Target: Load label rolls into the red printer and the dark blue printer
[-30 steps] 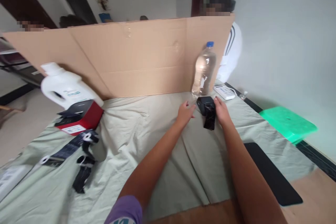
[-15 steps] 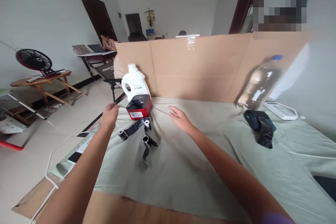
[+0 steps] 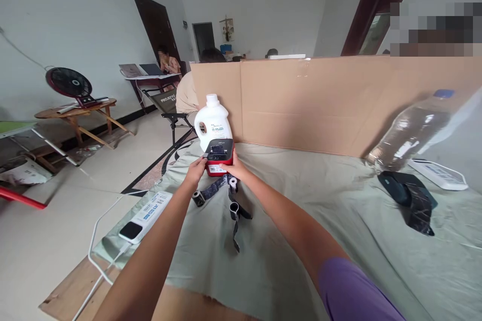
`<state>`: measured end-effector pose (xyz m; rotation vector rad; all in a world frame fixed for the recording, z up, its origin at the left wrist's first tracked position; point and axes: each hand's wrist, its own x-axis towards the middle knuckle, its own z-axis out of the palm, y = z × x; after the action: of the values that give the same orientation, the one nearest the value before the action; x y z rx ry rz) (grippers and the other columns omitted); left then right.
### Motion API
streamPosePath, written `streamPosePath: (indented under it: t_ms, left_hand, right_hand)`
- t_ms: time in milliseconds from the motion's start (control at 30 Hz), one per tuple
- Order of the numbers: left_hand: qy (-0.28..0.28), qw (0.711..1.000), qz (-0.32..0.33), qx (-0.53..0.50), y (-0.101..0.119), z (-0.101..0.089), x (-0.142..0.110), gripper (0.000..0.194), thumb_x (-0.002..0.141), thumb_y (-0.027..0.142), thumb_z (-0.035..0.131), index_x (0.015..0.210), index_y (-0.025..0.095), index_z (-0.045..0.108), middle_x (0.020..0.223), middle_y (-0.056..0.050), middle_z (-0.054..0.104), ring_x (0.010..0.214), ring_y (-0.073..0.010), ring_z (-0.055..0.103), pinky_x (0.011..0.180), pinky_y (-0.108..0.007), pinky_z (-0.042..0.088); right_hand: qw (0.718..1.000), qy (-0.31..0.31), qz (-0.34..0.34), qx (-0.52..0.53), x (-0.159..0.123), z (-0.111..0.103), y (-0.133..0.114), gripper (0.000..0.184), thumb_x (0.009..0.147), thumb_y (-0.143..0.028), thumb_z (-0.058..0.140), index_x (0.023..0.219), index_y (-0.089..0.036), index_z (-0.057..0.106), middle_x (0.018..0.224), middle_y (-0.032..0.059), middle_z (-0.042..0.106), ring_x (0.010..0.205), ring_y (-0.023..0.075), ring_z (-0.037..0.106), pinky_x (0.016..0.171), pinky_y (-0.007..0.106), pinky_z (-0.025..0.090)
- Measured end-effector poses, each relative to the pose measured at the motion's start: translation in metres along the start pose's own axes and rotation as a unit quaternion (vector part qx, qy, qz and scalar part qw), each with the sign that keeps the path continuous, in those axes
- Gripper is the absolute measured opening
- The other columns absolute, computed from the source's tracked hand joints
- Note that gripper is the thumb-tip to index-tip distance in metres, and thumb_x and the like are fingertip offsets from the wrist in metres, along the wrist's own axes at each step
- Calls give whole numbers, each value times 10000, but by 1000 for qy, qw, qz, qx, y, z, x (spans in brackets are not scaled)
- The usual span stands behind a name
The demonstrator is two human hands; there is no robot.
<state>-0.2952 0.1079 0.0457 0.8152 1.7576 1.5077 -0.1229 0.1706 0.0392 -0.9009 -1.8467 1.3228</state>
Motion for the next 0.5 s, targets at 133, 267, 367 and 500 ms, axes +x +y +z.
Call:
streamPosePath:
  t_ms: [133,267,367,500]
  left_hand:
    - [-42,998,47,-21,10,16,-16,414,866,361,649,1232,180,715,1208,-85,743,1087,-225,698,970,-349,554]
    - [-83,982,172,-7,39,47,-57,453,893,401,611,1280,181,696,1244,-61,734,1270,-253,611,1077,-372,494]
    - [-123,955,268,3,57,79,-111,480,912,433,612,1336,215,664,1310,-40,706,1325,-254,576,1157,-377,423]
    - [-160,949,270,-27,46,124,-196,622,884,465,664,1459,260,546,1390,-36,656,1392,-257,520,1145,-348,441]
  right_hand:
    - [997,18,-45,55,-15,-17,-7,1112,769,-369,795,1635,-277,105,1541,68,508,1401,281,494,1198,472,365]
    - [988,76,-118,66,-47,-54,-22,1107,803,-400,751,1638,-265,37,1552,75,489,1391,260,506,1181,445,396]
    - [974,157,-164,10,-92,-94,-35,1110,781,-434,770,1635,-224,93,1546,112,484,1425,282,458,1198,434,363]
    - [953,232,-178,-80,-175,-140,-37,1025,777,-460,772,1611,-237,219,1574,120,432,1466,315,381,1213,455,316]
